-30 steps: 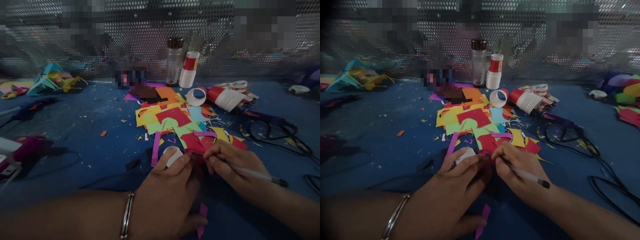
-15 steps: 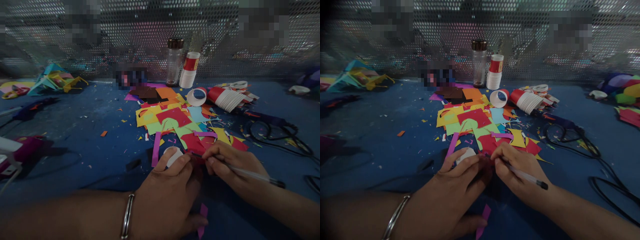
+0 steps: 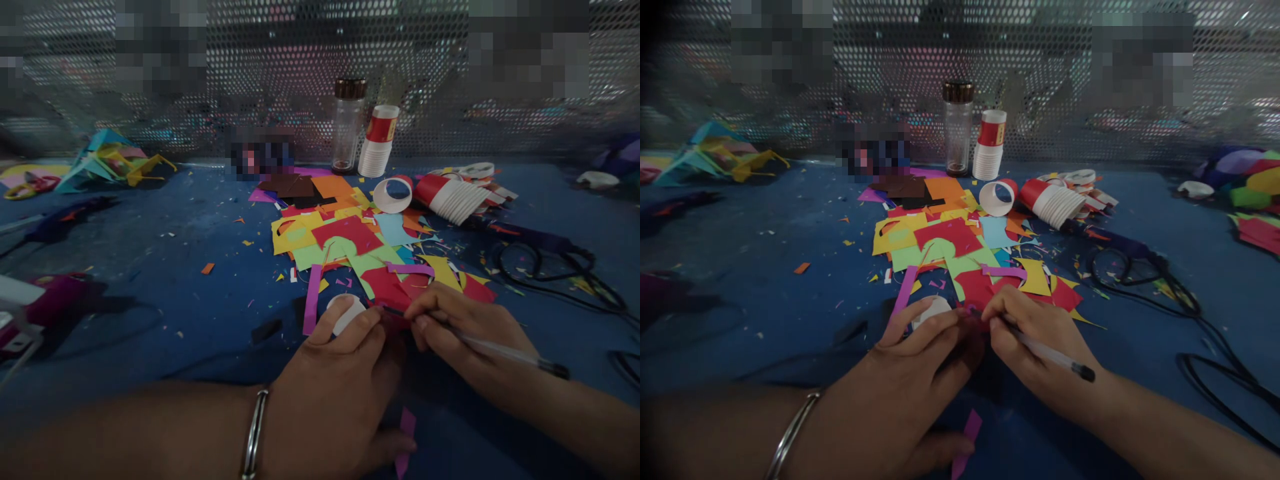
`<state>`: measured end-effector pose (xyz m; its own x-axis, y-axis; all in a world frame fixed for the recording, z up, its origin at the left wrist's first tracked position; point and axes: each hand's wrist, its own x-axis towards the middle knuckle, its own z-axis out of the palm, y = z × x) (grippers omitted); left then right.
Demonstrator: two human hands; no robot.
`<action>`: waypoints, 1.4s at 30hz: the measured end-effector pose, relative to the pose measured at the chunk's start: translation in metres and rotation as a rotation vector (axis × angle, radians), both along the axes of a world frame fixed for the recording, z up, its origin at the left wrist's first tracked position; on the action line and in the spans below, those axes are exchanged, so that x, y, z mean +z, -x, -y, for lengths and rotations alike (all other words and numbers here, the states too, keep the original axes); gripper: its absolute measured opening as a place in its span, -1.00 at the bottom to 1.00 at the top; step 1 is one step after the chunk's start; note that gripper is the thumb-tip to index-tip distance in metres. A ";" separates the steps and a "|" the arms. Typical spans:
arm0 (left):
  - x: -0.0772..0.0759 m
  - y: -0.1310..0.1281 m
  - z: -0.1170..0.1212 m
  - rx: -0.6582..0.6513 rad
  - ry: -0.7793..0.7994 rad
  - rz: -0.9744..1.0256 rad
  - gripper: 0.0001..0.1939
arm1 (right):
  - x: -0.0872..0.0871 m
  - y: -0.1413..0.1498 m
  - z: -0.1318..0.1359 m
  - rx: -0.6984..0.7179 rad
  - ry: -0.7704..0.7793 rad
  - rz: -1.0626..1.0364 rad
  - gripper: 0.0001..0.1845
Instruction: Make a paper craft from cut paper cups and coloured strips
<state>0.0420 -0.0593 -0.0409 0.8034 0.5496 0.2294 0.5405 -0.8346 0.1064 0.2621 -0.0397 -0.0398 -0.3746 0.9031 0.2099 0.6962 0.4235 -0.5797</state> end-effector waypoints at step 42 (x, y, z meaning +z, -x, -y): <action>0.000 -0.001 0.000 -0.015 0.018 -0.007 -0.23 | 0.000 0.002 -0.001 -0.001 -0.014 -0.010 -0.82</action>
<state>0.0426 -0.0594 -0.0408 0.8134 0.5412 0.2134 0.5285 -0.8407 0.1178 0.2605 -0.0390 -0.0398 -0.3711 0.9006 0.2265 0.6907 0.4307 -0.5809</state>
